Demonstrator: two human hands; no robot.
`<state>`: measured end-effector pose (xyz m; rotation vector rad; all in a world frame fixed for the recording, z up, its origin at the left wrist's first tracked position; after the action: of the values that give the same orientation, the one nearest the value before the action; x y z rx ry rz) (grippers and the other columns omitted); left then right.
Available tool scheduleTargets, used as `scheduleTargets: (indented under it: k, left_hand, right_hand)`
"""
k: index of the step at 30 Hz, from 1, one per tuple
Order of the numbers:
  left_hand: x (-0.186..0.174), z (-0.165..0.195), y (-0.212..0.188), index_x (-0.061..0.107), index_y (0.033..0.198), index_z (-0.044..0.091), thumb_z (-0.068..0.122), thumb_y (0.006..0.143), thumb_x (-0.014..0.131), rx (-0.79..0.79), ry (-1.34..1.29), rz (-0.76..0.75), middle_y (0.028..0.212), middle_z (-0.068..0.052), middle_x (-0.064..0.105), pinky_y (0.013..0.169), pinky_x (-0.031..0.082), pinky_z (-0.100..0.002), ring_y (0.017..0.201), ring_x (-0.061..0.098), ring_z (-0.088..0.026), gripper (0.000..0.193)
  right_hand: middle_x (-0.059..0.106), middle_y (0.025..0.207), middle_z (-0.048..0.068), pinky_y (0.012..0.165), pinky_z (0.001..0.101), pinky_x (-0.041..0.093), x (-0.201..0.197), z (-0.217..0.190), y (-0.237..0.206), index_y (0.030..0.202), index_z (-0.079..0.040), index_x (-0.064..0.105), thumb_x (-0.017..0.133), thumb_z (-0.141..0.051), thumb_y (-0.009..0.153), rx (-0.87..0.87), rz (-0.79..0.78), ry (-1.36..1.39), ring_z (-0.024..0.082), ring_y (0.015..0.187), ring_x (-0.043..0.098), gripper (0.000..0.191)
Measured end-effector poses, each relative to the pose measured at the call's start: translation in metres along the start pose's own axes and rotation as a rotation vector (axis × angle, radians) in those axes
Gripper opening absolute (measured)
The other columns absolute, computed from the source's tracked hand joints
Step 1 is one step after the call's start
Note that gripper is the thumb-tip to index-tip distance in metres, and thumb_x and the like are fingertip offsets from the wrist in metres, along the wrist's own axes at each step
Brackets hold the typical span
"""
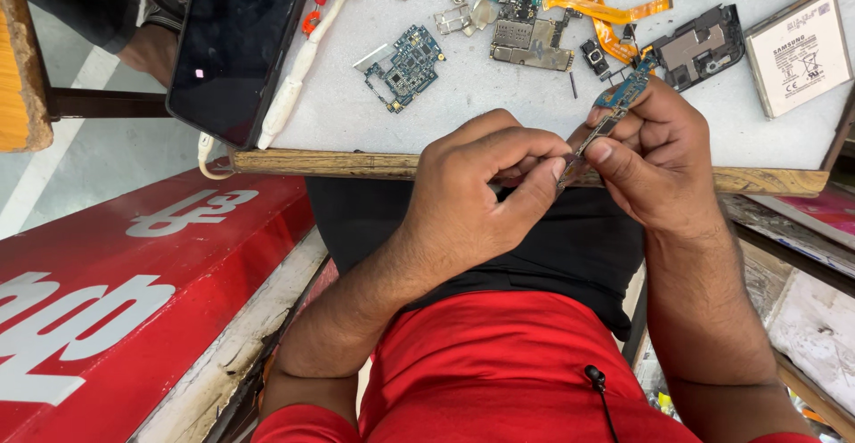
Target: The person holds a small circuit board and repeatedly rubs its surface with a finger, then flips it to rub the other side. The person continues to rub and inspect the board throughout the clip.
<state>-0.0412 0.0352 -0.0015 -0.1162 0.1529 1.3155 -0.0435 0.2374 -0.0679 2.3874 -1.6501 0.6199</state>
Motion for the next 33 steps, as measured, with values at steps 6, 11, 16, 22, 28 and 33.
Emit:
scheduleTargets:
  k: [6, 11, 16, 22, 28, 33]
  left_hand:
    - [0.001, 0.001, 0.0, 0.073, 0.109, 0.006, 0.007, 0.097, 0.075, 0.018, 0.042, 0.022, 0.088, -0.002, 0.066, 0.062, 0.055, -0.022, 0.071, 0.067, -0.007, 0.011]
    - [0.002, 0.002, -0.002, 0.073, 0.11, 0.006, 0.007, 0.097, 0.075, 0.056, 0.089, 0.061, 0.089, -0.002, 0.066, 0.065, 0.057, -0.022, 0.074, 0.069, -0.008, 0.013]
    - [0.002, -0.001, -0.001, 0.074, 0.109, 0.008, 0.009, 0.098, 0.075, 0.054, 0.079, 0.041, 0.088, -0.001, 0.066, 0.06, 0.053, -0.022, 0.069, 0.066, -0.007, 0.011]
    - [0.002, -0.011, 0.01, 0.075, 0.11, 0.008, 0.011, 0.101, 0.075, 0.038, -0.042, -0.07, 0.087, 0.0, 0.065, 0.063, 0.05, -0.023, 0.072, 0.063, -0.007, 0.01]
    - [0.006, -0.02, 0.014, 0.075, 0.108, 0.007, 0.012, 0.1, 0.076, 0.027, -0.107, -0.103, 0.09, -0.001, 0.066, 0.065, 0.052, -0.022, 0.074, 0.064, -0.006, 0.01]
    - [0.006, -0.022, 0.014, 0.074, 0.109, 0.006, 0.011, 0.102, 0.075, 0.018, -0.185, -0.134, 0.097, 0.0, 0.068, 0.071, 0.059, -0.02, 0.083, 0.07, -0.004, 0.008]
  right_hand:
    - [0.072, 0.098, 0.014, 0.079, 0.0245, 0.062, 0.003, -0.003, 0.002, 0.126, 0.004, 0.054, 0.064, -0.001, 0.108, 0.002, 0.001, -0.017, 0.013, 0.089, 0.072, 0.02]
    - [0.072, 0.097, 0.014, 0.072, 0.0202, 0.058, 0.001, -0.001, 0.001, 0.126, 0.004, 0.054, 0.065, -0.002, 0.108, 0.0, 0.02, -0.076, 0.01, 0.083, 0.07, 0.022]
    - [0.072, 0.096, 0.013, 0.077, 0.0209, 0.059, 0.0, 0.0, 0.001, 0.125, 0.003, 0.055, 0.068, -0.004, 0.109, -0.004, 0.029, -0.067, 0.01, 0.086, 0.071, 0.022]
    - [0.071, 0.093, 0.011, 0.077, 0.0214, 0.059, -0.003, -0.001, 0.003, 0.124, 0.003, 0.056, 0.069, -0.004, 0.107, 0.006, 0.023, -0.02, 0.01, 0.086, 0.07, 0.022]
    - [0.069, 0.092, 0.008, 0.076, 0.0209, 0.057, -0.007, 0.002, 0.0, 0.123, 0.003, 0.056, 0.071, -0.004, 0.106, 0.032, 0.041, 0.006, 0.009, 0.083, 0.068, 0.023]
    - [0.069, 0.092, 0.008, 0.075, 0.0195, 0.055, -0.005, 0.0, 0.002, 0.121, 0.006, 0.058, 0.071, -0.003, 0.106, 0.064, 0.02, 0.026, 0.008, 0.083, 0.066, 0.022]
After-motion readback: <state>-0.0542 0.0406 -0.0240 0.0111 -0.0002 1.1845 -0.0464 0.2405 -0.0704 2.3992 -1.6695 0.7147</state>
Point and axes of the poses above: each hand's wrist, its own y-axis towards the middle knuckle, its own x-axis out of the palm, z = x × y, the point moved 5 cm from there along y, towards the middle knuckle
